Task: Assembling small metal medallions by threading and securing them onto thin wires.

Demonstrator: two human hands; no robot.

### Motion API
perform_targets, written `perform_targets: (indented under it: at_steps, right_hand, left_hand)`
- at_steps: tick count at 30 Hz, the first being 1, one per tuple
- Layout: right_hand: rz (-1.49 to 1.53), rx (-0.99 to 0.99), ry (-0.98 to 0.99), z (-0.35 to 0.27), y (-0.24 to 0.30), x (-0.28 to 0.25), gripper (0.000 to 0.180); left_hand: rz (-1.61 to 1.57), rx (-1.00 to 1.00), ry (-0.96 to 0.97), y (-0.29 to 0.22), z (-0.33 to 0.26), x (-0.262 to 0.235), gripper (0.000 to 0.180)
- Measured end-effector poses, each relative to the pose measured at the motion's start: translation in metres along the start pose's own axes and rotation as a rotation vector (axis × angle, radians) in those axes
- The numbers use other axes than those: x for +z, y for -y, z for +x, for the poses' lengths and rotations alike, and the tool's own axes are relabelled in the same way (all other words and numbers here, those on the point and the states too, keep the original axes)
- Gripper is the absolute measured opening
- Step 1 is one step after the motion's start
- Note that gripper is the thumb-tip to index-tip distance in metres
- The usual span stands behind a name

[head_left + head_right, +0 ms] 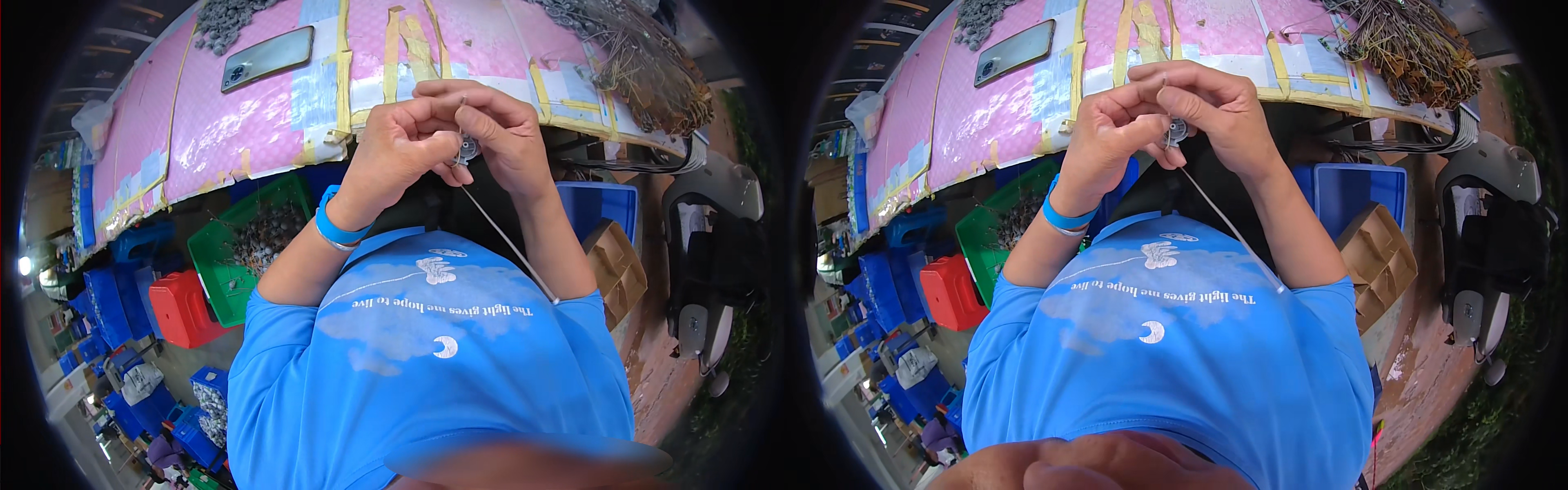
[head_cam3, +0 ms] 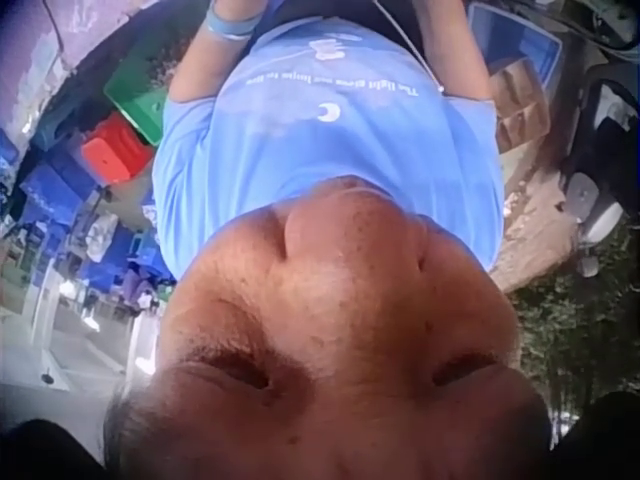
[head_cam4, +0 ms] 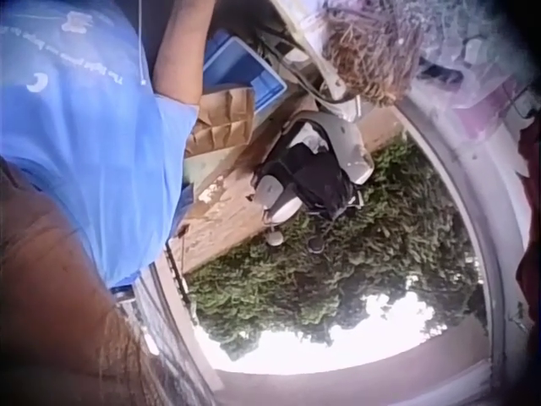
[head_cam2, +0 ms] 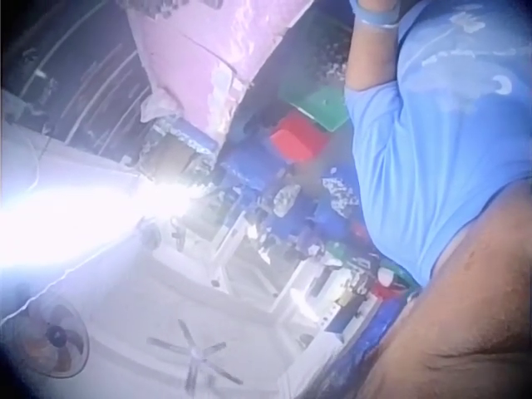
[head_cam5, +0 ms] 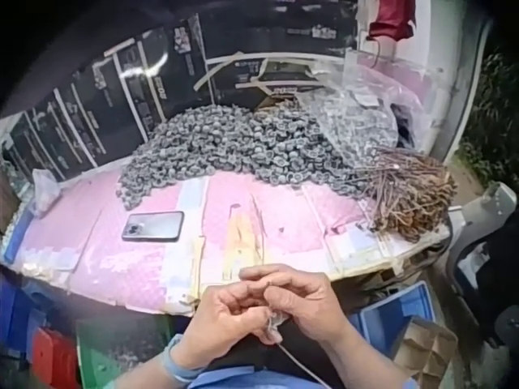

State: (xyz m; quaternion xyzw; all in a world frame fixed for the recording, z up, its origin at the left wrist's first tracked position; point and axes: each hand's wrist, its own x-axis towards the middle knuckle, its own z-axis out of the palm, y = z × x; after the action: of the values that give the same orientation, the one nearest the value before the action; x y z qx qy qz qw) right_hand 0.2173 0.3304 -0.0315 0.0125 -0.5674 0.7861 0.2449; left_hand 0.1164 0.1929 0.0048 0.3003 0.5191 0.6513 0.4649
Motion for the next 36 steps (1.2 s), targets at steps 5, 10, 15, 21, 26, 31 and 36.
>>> perform_targets:
  at_steps: [5,10,15,21,26,31,36]
  right_hand:
    - [0.096,-0.041,-0.098,-0.003,-0.004,-0.009,0.016]
    - [0.155,0.048,-0.140,-0.003,-0.002,-0.003,0.017]
    - [0.223,0.171,-0.273,-0.001,-0.006,-0.001,0.013]
    - [0.267,0.280,-0.249,0.005,-0.007,-0.005,0.013]
    - [0.155,0.334,-0.259,0.018,-0.006,-0.001,0.014]
    - [-0.831,0.123,-0.101,0.077,0.011,-0.052,0.023]
    - [-1.512,-0.178,-0.308,0.166,0.019,-0.134,0.018]
  left_hand:
    - [-0.103,0.044,-0.024,0.002,0.000,-0.003,0.022]
    - [-0.171,0.064,-0.050,0.008,0.002,-0.003,0.015]
    - [-0.082,0.203,-0.179,0.017,0.002,0.006,0.020]
    - [-0.032,0.283,-0.033,0.026,0.006,-0.002,0.036]
    - [-0.089,0.272,-0.013,0.023,0.016,-0.012,0.046]
    - [0.024,0.207,-0.034,0.017,0.021,-0.031,0.044]
    - [-0.016,0.115,-0.036,0.023,0.025,-0.033,0.044]
